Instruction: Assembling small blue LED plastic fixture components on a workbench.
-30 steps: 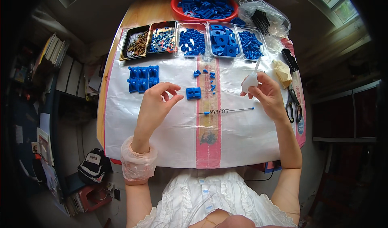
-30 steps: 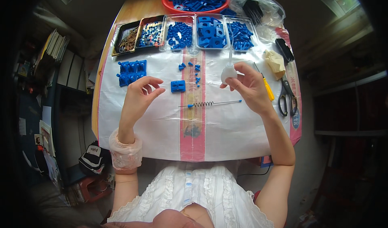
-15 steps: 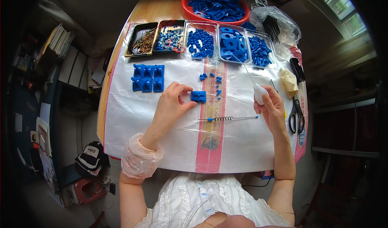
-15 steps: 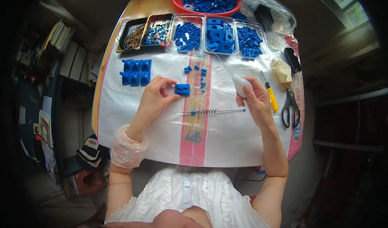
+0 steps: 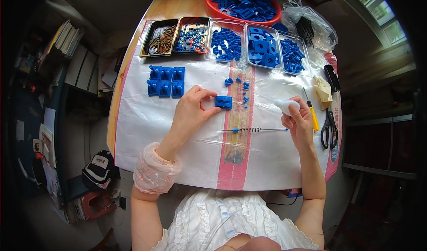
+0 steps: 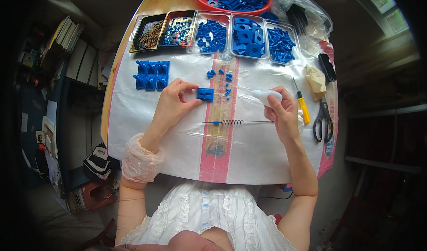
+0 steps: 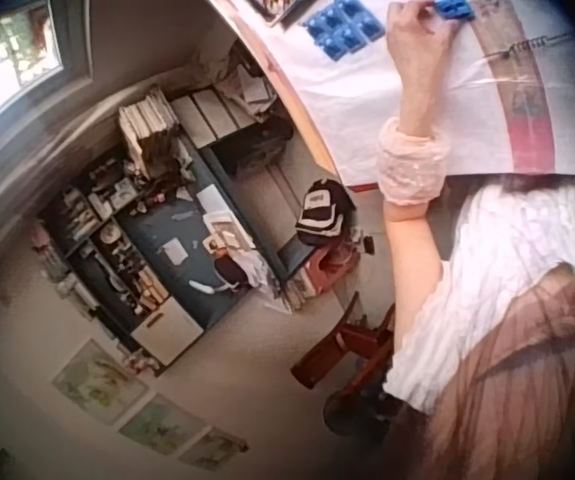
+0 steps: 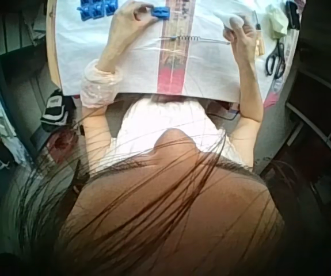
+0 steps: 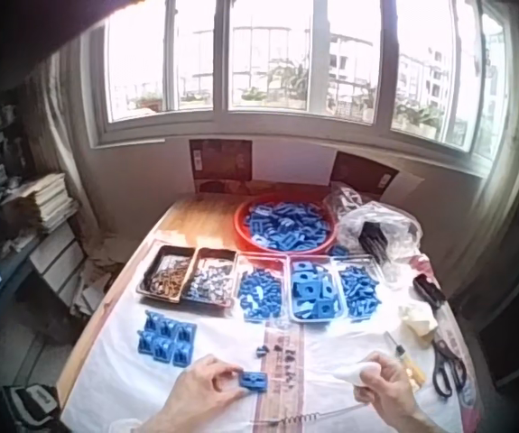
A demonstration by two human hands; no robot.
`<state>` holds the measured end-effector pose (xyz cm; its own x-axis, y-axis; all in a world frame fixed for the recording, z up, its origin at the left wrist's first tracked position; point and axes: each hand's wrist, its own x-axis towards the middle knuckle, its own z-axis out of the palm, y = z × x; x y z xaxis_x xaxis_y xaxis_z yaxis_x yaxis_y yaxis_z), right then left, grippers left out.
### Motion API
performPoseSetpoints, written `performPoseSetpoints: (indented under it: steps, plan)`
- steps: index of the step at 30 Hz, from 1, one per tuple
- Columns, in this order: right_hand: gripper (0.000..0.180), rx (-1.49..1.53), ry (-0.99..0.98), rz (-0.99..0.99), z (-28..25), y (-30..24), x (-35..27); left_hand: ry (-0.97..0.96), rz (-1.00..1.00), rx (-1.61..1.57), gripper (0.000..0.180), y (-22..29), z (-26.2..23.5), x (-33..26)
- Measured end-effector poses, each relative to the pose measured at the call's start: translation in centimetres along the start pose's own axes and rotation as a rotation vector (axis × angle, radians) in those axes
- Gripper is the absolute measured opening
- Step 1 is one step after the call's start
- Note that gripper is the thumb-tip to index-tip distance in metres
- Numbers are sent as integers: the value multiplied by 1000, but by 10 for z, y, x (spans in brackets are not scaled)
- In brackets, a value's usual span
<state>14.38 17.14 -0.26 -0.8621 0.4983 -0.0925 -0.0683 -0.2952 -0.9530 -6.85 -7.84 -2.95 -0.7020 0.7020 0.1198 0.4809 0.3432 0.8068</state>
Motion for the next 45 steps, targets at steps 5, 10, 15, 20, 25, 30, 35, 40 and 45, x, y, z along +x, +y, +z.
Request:
performPoseSetpoints:
  steps: [5, 10, 15, 20, 25, 30, 35, 40, 45]
  plan:
    - [22, -26, -12, 3, 4, -1, -1, 2, -3, 4, 39, 1, -1, 0]
    - [20, -72, -11, -30, 9, 3, -5, -1, -2, 18, 39, 2, -1, 0]
    - [17, -95, 9, -24, 16, 7, -9, 7, 4, 17, 41, 3, -1, -1]
    - [18, -118, 47, 3, 18, 7, -11, 4, -5, 21, 42, 2, -1, -1]
    - [19, -160, 55, -16, 18, 7, -12, 3, -6, 15, 41, 2, -1, -1]
    - [18, -183, 68, -6, 19, 7, -12, 1, -11, 11, 41, 1, -1, -1]
    - [18, -190, 70, -12, 21, 8, -12, 2, -5, 15, 41, 1, -1, -1]
    - [18, -183, 71, -9, 22, 8, -12, 6, 3, 17, 41, 0, 0, -1]
    - [18, -178, 71, -7, 22, 8, -13, 10, 5, 16, 41, -1, 0, -1]
